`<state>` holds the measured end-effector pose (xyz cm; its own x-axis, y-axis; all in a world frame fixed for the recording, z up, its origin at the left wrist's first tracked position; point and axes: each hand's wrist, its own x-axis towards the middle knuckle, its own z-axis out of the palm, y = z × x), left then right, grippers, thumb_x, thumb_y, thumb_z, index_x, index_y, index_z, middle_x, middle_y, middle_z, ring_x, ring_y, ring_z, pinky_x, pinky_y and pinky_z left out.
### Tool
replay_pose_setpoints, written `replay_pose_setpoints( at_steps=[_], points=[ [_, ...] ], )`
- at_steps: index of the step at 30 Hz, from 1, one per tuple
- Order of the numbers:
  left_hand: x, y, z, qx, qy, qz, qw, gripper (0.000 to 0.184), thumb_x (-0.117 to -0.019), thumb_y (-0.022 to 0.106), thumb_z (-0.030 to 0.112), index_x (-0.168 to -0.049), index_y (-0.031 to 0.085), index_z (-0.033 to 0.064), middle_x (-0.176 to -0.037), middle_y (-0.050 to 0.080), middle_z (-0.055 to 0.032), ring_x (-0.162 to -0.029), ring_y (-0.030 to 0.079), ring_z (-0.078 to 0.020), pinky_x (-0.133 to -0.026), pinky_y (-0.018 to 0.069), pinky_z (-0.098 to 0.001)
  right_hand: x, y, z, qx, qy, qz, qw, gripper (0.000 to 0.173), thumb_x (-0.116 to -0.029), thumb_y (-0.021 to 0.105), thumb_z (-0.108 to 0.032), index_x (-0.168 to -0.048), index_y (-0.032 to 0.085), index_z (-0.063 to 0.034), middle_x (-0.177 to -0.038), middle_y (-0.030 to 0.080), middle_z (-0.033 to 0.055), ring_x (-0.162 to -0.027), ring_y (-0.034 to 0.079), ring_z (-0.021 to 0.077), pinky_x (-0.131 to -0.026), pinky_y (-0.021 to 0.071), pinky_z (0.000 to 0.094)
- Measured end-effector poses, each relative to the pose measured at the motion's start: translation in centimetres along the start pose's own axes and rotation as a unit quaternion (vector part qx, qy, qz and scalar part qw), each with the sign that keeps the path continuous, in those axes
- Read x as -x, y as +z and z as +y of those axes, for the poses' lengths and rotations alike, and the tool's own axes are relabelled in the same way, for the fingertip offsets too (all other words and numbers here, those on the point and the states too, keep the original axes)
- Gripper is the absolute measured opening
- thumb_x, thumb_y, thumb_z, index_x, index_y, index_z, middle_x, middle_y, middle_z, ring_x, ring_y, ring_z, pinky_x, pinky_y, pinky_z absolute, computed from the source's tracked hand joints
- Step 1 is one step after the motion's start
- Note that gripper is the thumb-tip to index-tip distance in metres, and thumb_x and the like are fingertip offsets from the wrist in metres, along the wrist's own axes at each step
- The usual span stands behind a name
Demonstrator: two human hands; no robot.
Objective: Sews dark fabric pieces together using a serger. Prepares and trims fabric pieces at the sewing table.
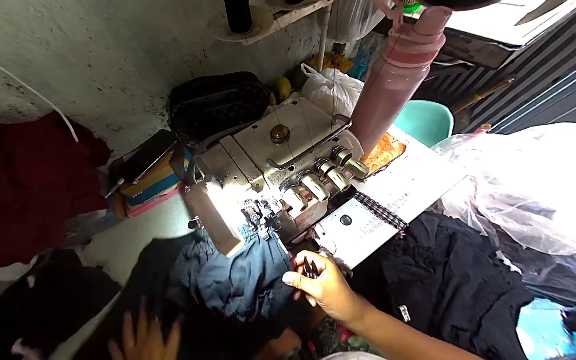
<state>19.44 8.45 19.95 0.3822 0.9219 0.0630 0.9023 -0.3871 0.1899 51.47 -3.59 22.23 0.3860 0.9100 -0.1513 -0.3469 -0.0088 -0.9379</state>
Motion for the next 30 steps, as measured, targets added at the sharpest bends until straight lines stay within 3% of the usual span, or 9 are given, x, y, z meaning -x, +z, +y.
replay_pose_setpoints(
  at_steps=[4,7,10,12,16,19,24,28,30],
  points=[
    [-10.0,-2.9,-2.0,0.012,0.032,-0.013,0.999,0.063,-0.0852,0.072,0.006,-0.144,0.053,-0.0061,-0.159,0.033,-0.0339,-0.147,0.019,-0.0629,-0.108,0.0013,-0.0865,0.4,1.6,0.9,-0.027,-0.001,0.019,0.999,0.008,-0.0895,0.074,-0.006,-0.09,0.067,-0.0093,-0.068,0.067,-0.0085,-0.048,0.055,-0.0043,-0.042,0.0439,0.0128],
    [-9.2,-6.3,3.8,-0.033,0.057,0.12,0.991,0.053,-0.0926,0.06,0.011,-0.141,0.052,-0.0104,-0.148,0.041,-0.0417,-0.14,0.03,-0.0675,-0.106,0.0128,-0.0862,1.1,1.2,0.9,-0.018,-0.021,0.011,1.0,0.001,-0.094,0.069,-0.007,-0.094,0.07,-0.0078,-0.073,0.068,-0.0095,-0.047,0.052,-0.0064,-0.043,0.0435,0.0117],
    [-3.3,-6.1,11.6,-0.001,0.218,0.312,0.925,0.028,-0.1028,0.049,0.03,-0.119,0.061,0.0107,-0.124,0.06,-0.0152,-0.123,0.054,-0.0322,-0.106,0.0372,-0.048,1.4,0.5,0.8,-0.005,-0.02,-0.004,1.0,0.008,-0.0985,0.064,-0.009,-0.1,0.071,-0.0066,-0.075,0.07,-0.0107,-0.047,0.051,-0.0073,-0.043,0.0439,0.0116],
    [-0.8,-3.3,15.6,0.026,0.313,0.307,0.898,0.027,-0.1014,0.054,0.047,-0.116,0.06,0.0258,-0.118,0.059,0.0018,-0.117,0.052,-0.0152,-0.104,0.0318,-0.0325,1.3,0.2,0.7,0.015,-0.019,-0.013,1.0,0.009,-0.0991,0.064,-0.011,-0.099,0.071,-0.0067,-0.073,0.066,-0.011,-0.047,0.05,-0.0065,-0.044,0.0438,0.0123],
    [-2.6,-0.9,16.3,0.02,0.33,0.299,0.895,0.042,-0.0964,0.059,0.056,-0.119,0.07,0.0216,-0.099,0.062,-0.0004,-0.101,0.052,-0.0189,-0.095,0.0286,-0.0358,0.7,-0.1,0.3,0.048,-0.045,-0.02,0.998,0.009,-0.0982,0.064,-0.013,-0.096,0.07,-0.0073,-0.071,0.062,-0.0108,-0.048,0.049,-0.0066,-0.044,0.0431,0.0119],
    [-2.7,-2.0,15.9,0.021,0.324,0.283,0.902,0.024,-0.1004,0.058,0.037,-0.106,0.077,0.0239,-0.092,0.066,0.0008,-0.1,0.054,-0.018,-0.094,0.0289,-0.0365,0.5,-0.1,0.3,0.048,-0.065,-0.022,0.997,0.007,-0.0968,0.064,-0.011,-0.099,0.069,-0.0069,-0.074,0.064,-0.0108,-0.052,0.052,-0.0073,-0.046,0.0441,0.011],
    [-2.6,-3.0,17.6,0.047,0.347,0.257,0.901,0.02,-0.1093,0.038,0.025,-0.103,0.056,0.0184,-0.128,0.068,-0.0015,-0.141,0.046,-0.0152,-0.121,0.0155,-0.042,-0.4,0.6,1.0,0.073,-0.14,-0.005,0.987,0.008,-0.0916,0.069,-0.014,-0.09,0.069,-0.0065,-0.067,0.055,-0.0127,-0.058,0.048,-0.0084,-0.055,0.041,0.0104],
    [-2.4,-2.3,20.3,0.135,0.311,0.219,0.915,0.026,-0.106,0.039,0.016,-0.096,0.061,0.0071,-0.118,0.075,-0.0134,-0.122,0.068,-0.0269,-0.111,0.0417,-0.0531,-0.8,0.6,0.6,0.11,-0.157,0.0,0.981,0.007,-0.0901,0.065,-0.011,-0.084,0.066,-0.0073,-0.065,0.051,-0.0115,-0.057,0.044,-0.0084,-0.054,0.0372,0.0101],
    [-2.0,-2.2,21.0,0.141,0.285,0.199,0.927,0.028,-0.1051,0.039,0.016,-0.095,0.064,0.0069,-0.122,0.074,-0.0121,-0.121,0.068,-0.0293,-0.107,0.0446,-0.0556,-0.8,0.2,0.5,0.121,-0.159,-0.004,0.98,0.012,-0.093,0.063,-0.013,-0.083,0.065,-0.0073,-0.065,0.054,-0.0103,-0.058,0.047,-0.008,-0.055,0.0395,0.0107]
  ],
)
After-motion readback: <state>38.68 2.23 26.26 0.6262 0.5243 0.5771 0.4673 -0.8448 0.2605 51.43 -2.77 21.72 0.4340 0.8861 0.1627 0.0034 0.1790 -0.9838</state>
